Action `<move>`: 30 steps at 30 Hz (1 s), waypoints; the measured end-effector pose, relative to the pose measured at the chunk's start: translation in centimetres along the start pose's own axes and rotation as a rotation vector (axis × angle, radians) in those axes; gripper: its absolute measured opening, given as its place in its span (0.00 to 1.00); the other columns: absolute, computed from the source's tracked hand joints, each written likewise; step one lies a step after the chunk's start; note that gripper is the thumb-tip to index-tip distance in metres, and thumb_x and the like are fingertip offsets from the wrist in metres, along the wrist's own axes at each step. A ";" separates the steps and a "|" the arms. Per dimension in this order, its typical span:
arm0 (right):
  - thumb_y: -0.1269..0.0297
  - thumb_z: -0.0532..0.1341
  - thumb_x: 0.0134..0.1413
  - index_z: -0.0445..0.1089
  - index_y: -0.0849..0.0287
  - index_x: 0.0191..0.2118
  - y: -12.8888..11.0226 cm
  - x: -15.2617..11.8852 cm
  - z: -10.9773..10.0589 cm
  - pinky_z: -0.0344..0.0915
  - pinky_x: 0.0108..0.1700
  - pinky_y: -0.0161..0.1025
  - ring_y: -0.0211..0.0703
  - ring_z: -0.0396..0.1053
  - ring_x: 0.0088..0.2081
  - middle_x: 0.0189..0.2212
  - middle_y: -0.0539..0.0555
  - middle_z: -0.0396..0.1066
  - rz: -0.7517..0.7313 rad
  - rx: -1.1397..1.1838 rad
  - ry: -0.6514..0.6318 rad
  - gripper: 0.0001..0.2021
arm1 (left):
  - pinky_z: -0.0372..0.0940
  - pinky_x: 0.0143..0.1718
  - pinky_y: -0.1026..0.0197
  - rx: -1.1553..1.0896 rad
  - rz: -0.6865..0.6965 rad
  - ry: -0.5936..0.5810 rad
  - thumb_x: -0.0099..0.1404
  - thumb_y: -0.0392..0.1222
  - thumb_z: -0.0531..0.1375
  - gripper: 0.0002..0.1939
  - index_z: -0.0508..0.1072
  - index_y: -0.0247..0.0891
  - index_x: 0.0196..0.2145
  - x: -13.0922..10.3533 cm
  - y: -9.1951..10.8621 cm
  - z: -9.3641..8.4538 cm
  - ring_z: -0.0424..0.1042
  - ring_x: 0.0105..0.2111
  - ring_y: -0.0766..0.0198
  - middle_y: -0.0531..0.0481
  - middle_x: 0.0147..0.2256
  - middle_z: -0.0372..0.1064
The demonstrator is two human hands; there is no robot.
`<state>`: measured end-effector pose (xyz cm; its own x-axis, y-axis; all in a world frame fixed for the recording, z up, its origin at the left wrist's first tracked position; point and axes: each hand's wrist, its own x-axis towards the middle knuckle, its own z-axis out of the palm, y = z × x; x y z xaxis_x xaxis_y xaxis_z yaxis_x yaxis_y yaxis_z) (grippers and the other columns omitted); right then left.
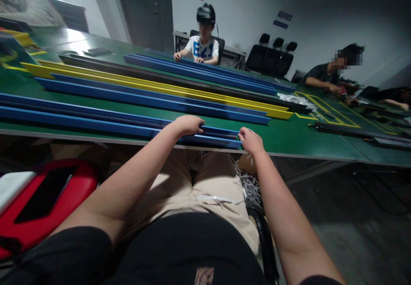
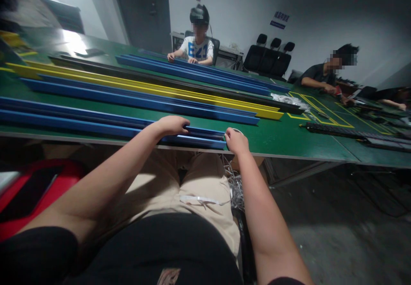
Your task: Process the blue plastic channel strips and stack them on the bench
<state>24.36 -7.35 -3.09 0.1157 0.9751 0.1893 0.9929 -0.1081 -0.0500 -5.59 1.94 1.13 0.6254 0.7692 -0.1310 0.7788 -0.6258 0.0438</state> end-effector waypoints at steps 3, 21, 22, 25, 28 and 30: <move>0.54 0.53 0.67 0.72 0.50 0.46 0.2 -0.3 0.2 0.58 0.36 0.37 0.46 0.71 0.39 0.41 0.53 0.77 0.002 0.045 0.039 0.13 | 0.65 0.38 0.59 -0.006 0.008 0.001 0.64 0.54 0.57 0.21 0.76 0.43 0.50 0.0 0.0 0.0 0.76 0.42 0.53 0.44 0.46 0.78; 0.64 0.50 0.64 0.48 0.52 0.73 0.3 0.0 0.3 0.66 0.50 0.51 0.56 0.73 0.47 0.53 0.62 0.73 0.020 0.151 0.133 0.32 | 0.64 0.38 0.60 -0.031 0.016 0.015 0.64 0.54 0.58 0.21 0.76 0.44 0.49 0.2 -0.3 0.1 0.75 0.41 0.54 0.44 0.45 0.78; 0.63 0.49 0.65 0.47 0.52 0.74 0.3 -0.1 0.3 0.67 0.49 0.51 0.57 0.73 0.46 0.54 0.63 0.73 0.043 0.165 0.118 0.33 | 0.64 0.38 0.60 -0.031 0.016 0.017 0.64 0.55 0.58 0.20 0.76 0.44 0.49 0.2 -0.3 0.2 0.76 0.41 0.54 0.45 0.44 0.78; 0.60 0.49 0.65 0.46 0.55 0.73 0.3 -0.1 0.4 0.67 0.49 0.51 0.58 0.74 0.47 0.55 0.64 0.72 0.095 0.214 0.104 0.33 | 0.64 0.38 0.60 -0.029 0.016 0.023 0.64 0.55 0.57 0.20 0.76 0.45 0.48 0.4 -0.4 0.4 0.75 0.41 0.54 0.45 0.44 0.78; 0.58 0.50 0.64 0.47 0.57 0.72 0.3 0.0 0.5 0.67 0.50 0.51 0.59 0.73 0.50 0.56 0.65 0.71 0.119 0.249 0.116 0.33 | 0.63 0.36 0.60 -0.019 0.023 0.027 0.64 0.55 0.57 0.20 0.76 0.44 0.48 0.5 -0.5 0.5 0.75 0.41 0.54 0.45 0.44 0.78; 0.57 0.51 0.64 0.47 0.57 0.72 0.4 0.0 0.6 0.67 0.50 0.51 0.59 0.73 0.51 0.56 0.64 0.72 0.123 0.262 0.125 0.33 | 0.63 0.35 0.60 -0.017 0.028 0.029 0.64 0.55 0.57 0.20 0.76 0.44 0.48 0.5 -0.5 0.6 0.76 0.40 0.54 0.44 0.44 0.78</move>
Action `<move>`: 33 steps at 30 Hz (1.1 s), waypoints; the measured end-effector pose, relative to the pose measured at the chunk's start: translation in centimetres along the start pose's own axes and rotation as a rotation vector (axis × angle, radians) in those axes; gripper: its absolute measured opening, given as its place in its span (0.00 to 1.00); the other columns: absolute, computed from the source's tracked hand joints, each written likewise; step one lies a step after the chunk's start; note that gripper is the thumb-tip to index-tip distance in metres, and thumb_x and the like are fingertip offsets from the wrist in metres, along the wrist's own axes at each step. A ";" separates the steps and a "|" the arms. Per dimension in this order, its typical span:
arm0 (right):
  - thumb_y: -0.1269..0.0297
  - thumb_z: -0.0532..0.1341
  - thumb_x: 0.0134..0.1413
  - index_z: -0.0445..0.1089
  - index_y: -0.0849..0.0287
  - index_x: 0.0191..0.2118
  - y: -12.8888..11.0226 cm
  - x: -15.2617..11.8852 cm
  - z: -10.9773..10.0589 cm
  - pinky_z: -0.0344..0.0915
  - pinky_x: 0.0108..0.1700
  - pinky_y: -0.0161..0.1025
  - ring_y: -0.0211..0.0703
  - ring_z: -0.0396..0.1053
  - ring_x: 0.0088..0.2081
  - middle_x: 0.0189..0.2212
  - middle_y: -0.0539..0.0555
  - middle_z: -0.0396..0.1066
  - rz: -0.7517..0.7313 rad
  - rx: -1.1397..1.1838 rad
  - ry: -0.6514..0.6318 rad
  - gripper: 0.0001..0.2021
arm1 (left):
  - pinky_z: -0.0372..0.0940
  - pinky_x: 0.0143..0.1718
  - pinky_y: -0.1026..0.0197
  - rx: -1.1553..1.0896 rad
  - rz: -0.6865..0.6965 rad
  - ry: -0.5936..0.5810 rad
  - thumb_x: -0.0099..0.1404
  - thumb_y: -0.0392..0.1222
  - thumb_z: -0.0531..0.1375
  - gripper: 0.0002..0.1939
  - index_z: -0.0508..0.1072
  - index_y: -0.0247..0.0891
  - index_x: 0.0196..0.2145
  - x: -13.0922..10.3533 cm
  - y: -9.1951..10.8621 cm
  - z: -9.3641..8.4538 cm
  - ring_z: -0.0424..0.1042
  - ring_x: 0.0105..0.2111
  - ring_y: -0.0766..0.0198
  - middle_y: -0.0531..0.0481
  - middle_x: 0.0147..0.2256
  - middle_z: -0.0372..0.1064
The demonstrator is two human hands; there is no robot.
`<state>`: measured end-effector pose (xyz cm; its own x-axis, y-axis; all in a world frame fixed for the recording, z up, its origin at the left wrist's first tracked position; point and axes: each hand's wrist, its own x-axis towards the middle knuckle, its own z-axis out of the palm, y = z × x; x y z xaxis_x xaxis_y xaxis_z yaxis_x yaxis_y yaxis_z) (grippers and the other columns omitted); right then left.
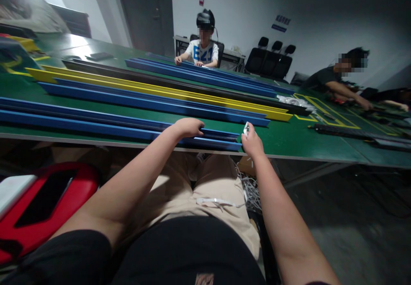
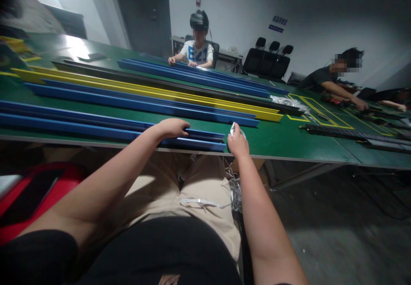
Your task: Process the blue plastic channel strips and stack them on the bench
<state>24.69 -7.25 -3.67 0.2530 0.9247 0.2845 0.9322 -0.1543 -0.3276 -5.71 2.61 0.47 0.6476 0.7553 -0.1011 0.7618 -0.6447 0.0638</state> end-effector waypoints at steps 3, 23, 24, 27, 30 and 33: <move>0.55 0.52 0.64 0.46 0.56 0.72 0.0 0.1 0.0 0.67 0.49 0.49 0.58 0.73 0.49 0.54 0.63 0.73 0.005 -0.001 0.012 0.34 | 0.63 0.34 0.60 -0.003 0.005 0.007 0.64 0.55 0.57 0.20 0.76 0.43 0.48 0.0 0.0 0.0 0.76 0.40 0.53 0.44 0.43 0.78; 0.54 0.52 0.66 0.62 0.52 0.65 -0.4 -0.3 -0.1 0.65 0.47 0.44 0.53 0.74 0.45 0.49 0.58 0.76 0.003 -0.048 -0.004 0.25 | 0.64 0.36 0.60 -0.014 -0.001 -0.021 0.62 0.54 0.57 0.21 0.77 0.44 0.49 -0.5 0.5 -0.8 0.76 0.41 0.54 0.45 0.44 0.79; 0.54 0.52 0.66 0.63 0.52 0.64 -0.4 -0.3 -0.1 0.65 0.47 0.43 0.53 0.74 0.45 0.49 0.59 0.76 0.003 -0.051 -0.005 0.24 | 0.64 0.36 0.60 -0.016 -0.001 -0.023 0.61 0.54 0.57 0.21 0.77 0.44 0.48 -0.5 0.5 -0.8 0.76 0.41 0.54 0.46 0.44 0.79; 0.54 0.52 0.66 0.66 0.53 0.61 -0.4 -0.3 0.0 0.64 0.45 0.42 0.53 0.74 0.44 0.47 0.59 0.77 -0.001 -0.057 -0.003 0.22 | 0.64 0.39 0.60 -0.023 0.009 -0.026 0.61 0.53 0.57 0.22 0.77 0.44 0.49 -0.4 0.5 -0.8 0.76 0.42 0.54 0.46 0.45 0.79; 0.54 0.52 0.66 0.67 0.53 0.59 -0.3 -0.3 0.1 0.64 0.44 0.42 0.53 0.74 0.43 0.45 0.58 0.77 -0.005 -0.057 0.003 0.20 | 0.65 0.39 0.60 -0.035 0.019 -0.038 0.61 0.53 0.57 0.24 0.76 0.43 0.51 -0.2 0.3 -0.7 0.75 0.43 0.54 0.45 0.46 0.78; 0.56 0.51 0.66 0.67 0.54 0.58 -0.3 -0.3 0.1 0.63 0.44 0.43 0.53 0.73 0.42 0.45 0.59 0.77 -0.010 -0.065 0.032 0.20 | 0.65 0.38 0.60 -0.044 0.021 -0.059 0.60 0.54 0.57 0.26 0.74 0.42 0.53 0.1 0.3 -0.8 0.75 0.43 0.54 0.44 0.49 0.77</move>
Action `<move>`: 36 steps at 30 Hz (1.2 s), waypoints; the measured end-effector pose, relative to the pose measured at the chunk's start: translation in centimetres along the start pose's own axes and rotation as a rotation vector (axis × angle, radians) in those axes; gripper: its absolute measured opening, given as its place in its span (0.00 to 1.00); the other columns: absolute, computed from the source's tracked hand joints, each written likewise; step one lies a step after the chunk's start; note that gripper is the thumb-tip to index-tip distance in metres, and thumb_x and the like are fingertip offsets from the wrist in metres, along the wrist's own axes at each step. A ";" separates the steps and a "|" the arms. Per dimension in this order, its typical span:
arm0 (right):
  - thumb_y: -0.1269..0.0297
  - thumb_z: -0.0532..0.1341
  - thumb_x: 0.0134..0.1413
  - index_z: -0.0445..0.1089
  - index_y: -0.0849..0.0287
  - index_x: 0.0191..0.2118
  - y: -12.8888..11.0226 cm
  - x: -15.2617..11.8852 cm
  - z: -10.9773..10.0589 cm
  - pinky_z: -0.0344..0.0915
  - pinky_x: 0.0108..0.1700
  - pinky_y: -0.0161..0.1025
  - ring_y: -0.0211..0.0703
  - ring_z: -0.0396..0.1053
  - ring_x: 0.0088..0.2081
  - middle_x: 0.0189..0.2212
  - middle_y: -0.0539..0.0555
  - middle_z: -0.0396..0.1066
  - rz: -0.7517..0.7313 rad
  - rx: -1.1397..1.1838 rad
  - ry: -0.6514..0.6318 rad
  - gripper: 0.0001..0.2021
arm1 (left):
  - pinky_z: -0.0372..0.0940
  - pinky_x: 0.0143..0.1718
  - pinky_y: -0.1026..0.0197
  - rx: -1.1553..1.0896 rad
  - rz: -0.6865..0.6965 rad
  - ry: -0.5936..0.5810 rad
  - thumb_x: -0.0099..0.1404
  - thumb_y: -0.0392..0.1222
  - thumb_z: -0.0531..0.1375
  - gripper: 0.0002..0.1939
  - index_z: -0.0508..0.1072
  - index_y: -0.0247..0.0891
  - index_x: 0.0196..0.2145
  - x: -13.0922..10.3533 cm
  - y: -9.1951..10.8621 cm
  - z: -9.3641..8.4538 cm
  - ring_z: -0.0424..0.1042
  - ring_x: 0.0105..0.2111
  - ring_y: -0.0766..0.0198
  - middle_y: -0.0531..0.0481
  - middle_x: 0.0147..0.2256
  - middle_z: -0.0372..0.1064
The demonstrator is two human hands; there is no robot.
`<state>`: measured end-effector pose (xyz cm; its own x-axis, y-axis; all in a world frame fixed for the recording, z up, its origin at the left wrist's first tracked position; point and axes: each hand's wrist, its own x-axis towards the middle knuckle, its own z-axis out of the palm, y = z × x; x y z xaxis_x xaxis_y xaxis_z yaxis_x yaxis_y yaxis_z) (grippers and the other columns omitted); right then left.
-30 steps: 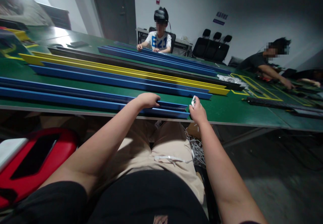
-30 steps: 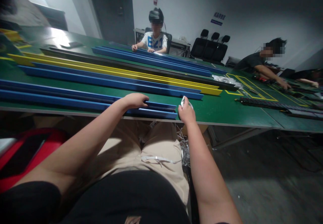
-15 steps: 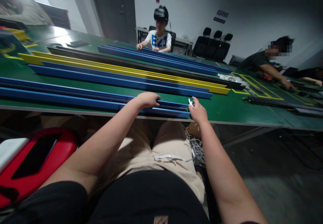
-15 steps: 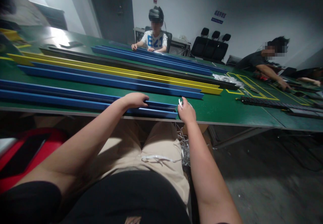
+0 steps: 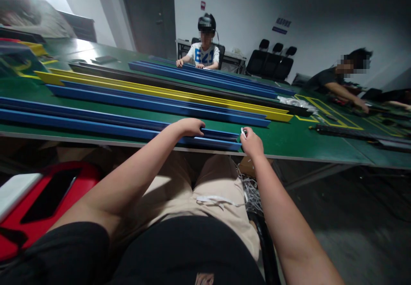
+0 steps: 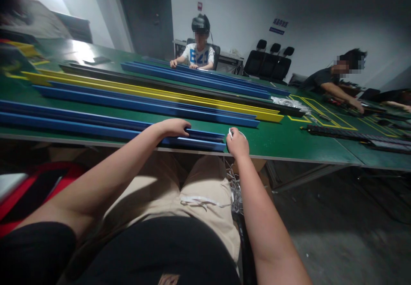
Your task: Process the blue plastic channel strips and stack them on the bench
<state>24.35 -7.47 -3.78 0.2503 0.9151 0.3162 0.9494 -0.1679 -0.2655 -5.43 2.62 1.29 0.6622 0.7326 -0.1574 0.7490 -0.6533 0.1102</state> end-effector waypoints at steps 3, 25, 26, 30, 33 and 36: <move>0.60 0.52 0.64 0.67 0.57 0.58 -0.1 0.0 0.0 0.61 0.48 0.45 0.54 0.71 0.47 0.46 0.61 0.76 -0.015 -0.034 0.060 0.20 | 0.66 0.39 0.60 0.001 -0.011 -0.042 0.60 0.53 0.58 0.26 0.75 0.42 0.53 0.3 0.4 -0.4 0.75 0.44 0.54 0.43 0.50 0.77; 0.66 0.50 0.62 0.68 0.57 0.56 -0.2 0.1 0.1 0.59 0.52 0.46 0.54 0.66 0.50 0.49 0.61 0.74 -0.017 -0.042 0.104 0.19 | 0.68 0.42 0.57 0.017 0.099 -0.010 0.60 0.51 0.62 0.22 0.79 0.40 0.49 6.2 10.2 -0.4 0.76 0.44 0.49 0.39 0.47 0.78; 0.66 0.50 0.62 0.68 0.57 0.56 -0.2 0.1 0.2 0.59 0.52 0.46 0.54 0.67 0.50 0.49 0.61 0.74 -0.015 -0.042 0.100 0.19 | 0.68 0.42 0.57 0.017 0.108 -0.011 0.59 0.50 0.62 0.21 0.79 0.40 0.49 6.5 10.5 -0.4 0.77 0.44 0.49 0.39 0.46 0.78; 0.67 0.51 0.62 0.69 0.58 0.55 -0.1 0.3 0.3 0.59 0.53 0.46 0.53 0.67 0.50 0.49 0.61 0.74 -0.035 -0.040 0.092 0.18 | 0.67 0.39 0.58 0.015 0.137 0.000 0.59 0.50 0.62 0.19 0.80 0.41 0.46 7.4 11.1 -0.1 0.77 0.41 0.51 0.41 0.43 0.79; 0.68 0.51 0.62 0.70 0.58 0.53 0.0 0.3 0.4 0.60 0.53 0.45 0.53 0.67 0.50 0.48 0.61 0.75 -0.062 -0.039 0.103 0.18 | 0.67 0.38 0.59 0.001 0.153 0.028 0.59 0.52 0.62 0.19 0.80 0.42 0.44 7.9 11.4 0.2 0.77 0.41 0.52 0.42 0.42 0.80; 0.68 0.51 0.62 0.70 0.58 0.52 0.0 0.3 0.4 0.60 0.52 0.45 0.53 0.67 0.49 0.47 0.61 0.75 -0.070 -0.044 0.114 0.17 | 0.67 0.39 0.58 -0.003 0.158 0.044 0.59 0.52 0.62 0.18 0.80 0.42 0.43 8.2 12.0 0.3 0.77 0.41 0.52 0.42 0.42 0.80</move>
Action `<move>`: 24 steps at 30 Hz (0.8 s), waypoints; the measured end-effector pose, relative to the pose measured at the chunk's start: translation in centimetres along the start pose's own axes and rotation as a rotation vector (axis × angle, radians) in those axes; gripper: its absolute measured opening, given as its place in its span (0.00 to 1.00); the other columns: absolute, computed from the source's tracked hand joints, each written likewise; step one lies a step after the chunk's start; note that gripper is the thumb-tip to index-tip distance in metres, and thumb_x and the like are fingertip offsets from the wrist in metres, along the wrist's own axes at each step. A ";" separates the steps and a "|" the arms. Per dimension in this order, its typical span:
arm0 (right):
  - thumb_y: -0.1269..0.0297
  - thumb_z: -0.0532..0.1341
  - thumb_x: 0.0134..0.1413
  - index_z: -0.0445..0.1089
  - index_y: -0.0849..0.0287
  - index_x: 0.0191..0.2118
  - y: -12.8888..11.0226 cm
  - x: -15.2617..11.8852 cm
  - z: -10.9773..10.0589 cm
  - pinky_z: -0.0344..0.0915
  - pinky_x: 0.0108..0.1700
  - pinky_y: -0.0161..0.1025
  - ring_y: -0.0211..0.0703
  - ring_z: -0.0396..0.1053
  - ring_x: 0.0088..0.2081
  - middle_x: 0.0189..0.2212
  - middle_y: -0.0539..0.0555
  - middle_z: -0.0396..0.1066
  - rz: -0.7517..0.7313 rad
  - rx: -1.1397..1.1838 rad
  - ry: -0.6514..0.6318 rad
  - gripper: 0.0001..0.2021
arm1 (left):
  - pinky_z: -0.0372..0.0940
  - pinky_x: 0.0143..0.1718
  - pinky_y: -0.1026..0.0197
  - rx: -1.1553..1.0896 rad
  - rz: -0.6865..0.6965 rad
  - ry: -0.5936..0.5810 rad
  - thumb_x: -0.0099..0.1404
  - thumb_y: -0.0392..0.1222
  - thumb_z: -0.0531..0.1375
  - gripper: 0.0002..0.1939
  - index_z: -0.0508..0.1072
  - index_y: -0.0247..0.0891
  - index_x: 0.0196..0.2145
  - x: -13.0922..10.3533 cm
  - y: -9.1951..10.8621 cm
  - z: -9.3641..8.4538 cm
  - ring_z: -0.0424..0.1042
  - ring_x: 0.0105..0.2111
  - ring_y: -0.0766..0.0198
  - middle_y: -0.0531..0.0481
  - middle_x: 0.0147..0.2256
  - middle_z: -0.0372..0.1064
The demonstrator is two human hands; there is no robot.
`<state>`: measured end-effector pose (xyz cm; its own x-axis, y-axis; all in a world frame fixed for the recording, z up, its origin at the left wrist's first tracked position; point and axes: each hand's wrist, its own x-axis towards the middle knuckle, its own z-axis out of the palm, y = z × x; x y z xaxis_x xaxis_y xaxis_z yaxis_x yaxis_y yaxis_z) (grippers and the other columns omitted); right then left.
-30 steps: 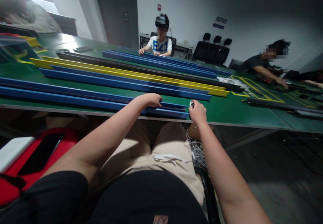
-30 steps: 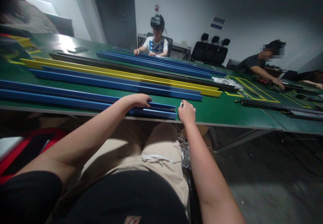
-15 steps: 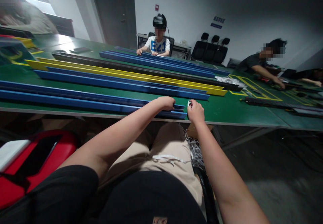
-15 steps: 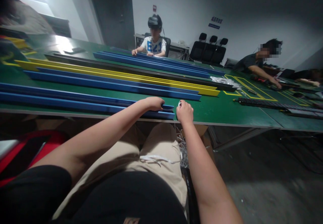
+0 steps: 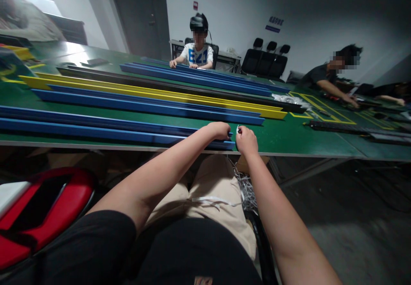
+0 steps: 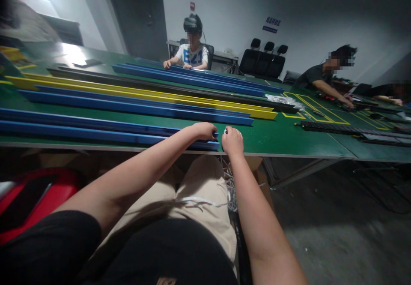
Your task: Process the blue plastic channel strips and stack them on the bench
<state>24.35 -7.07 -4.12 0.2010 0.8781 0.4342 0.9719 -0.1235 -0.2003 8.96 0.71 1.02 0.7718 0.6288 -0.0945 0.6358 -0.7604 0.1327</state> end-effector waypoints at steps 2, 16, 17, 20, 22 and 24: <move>0.68 0.51 0.62 0.70 0.58 0.52 0.0 0.0 0.0 0.60 0.52 0.44 0.53 0.68 0.49 0.48 0.61 0.75 0.002 -0.004 -0.005 0.17 | 0.68 0.40 0.58 0.005 0.003 0.006 0.59 0.51 0.62 0.17 0.80 0.42 0.43 0.1 0.5 -0.1 0.77 0.42 0.51 0.42 0.42 0.80; 0.69 0.52 0.60 0.73 0.59 0.46 0.2 0.0 0.3 0.60 0.51 0.43 0.51 0.68 0.47 0.45 0.60 0.75 -0.044 -0.005 0.020 0.14 | 0.68 0.42 0.61 -0.033 -0.018 0.074 0.61 0.47 0.61 0.16 0.79 0.43 0.45 -0.4 1.1 0.4 0.77 0.45 0.54 0.45 0.45 0.79; 0.69 0.52 0.60 0.74 0.59 0.45 0.3 0.0 0.3 0.60 0.51 0.43 0.51 0.68 0.47 0.45 0.60 0.75 -0.041 0.000 0.018 0.14 | 0.67 0.42 0.62 -0.035 0.000 0.076 0.61 0.47 0.61 0.15 0.79 0.44 0.45 -0.4 1.1 0.5 0.77 0.45 0.55 0.46 0.45 0.79; 0.69 0.53 0.59 0.74 0.59 0.44 0.4 0.1 0.5 0.60 0.50 0.43 0.51 0.67 0.47 0.44 0.60 0.75 -0.047 0.013 0.028 0.14 | 0.66 0.41 0.62 -0.047 0.081 0.083 0.62 0.44 0.59 0.14 0.79 0.45 0.44 -0.5 1.1 0.6 0.77 0.43 0.56 0.47 0.44 0.80; 0.69 0.53 0.58 0.74 0.58 0.43 0.5 0.0 0.5 0.60 0.50 0.43 0.51 0.67 0.47 0.44 0.60 0.75 -0.056 0.020 0.039 0.14 | 0.66 0.40 0.61 -0.050 0.110 0.095 0.62 0.43 0.57 0.14 0.79 0.44 0.43 -0.7 1.1 0.6 0.77 0.42 0.55 0.47 0.43 0.80; 0.69 0.53 0.58 0.74 0.58 0.42 0.6 0.0 0.6 0.60 0.50 0.43 0.51 0.67 0.47 0.44 0.59 0.75 -0.064 0.026 0.046 0.14 | 0.66 0.38 0.61 -0.049 0.108 0.110 0.63 0.43 0.56 0.14 0.80 0.43 0.41 -0.8 1.2 0.5 0.77 0.41 0.54 0.46 0.42 0.80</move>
<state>24.88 -6.84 -4.74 0.1443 0.8615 0.4868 0.9796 -0.0548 -0.1934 9.07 -0.77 0.71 0.8278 0.5601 0.0316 0.5458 -0.8172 0.1848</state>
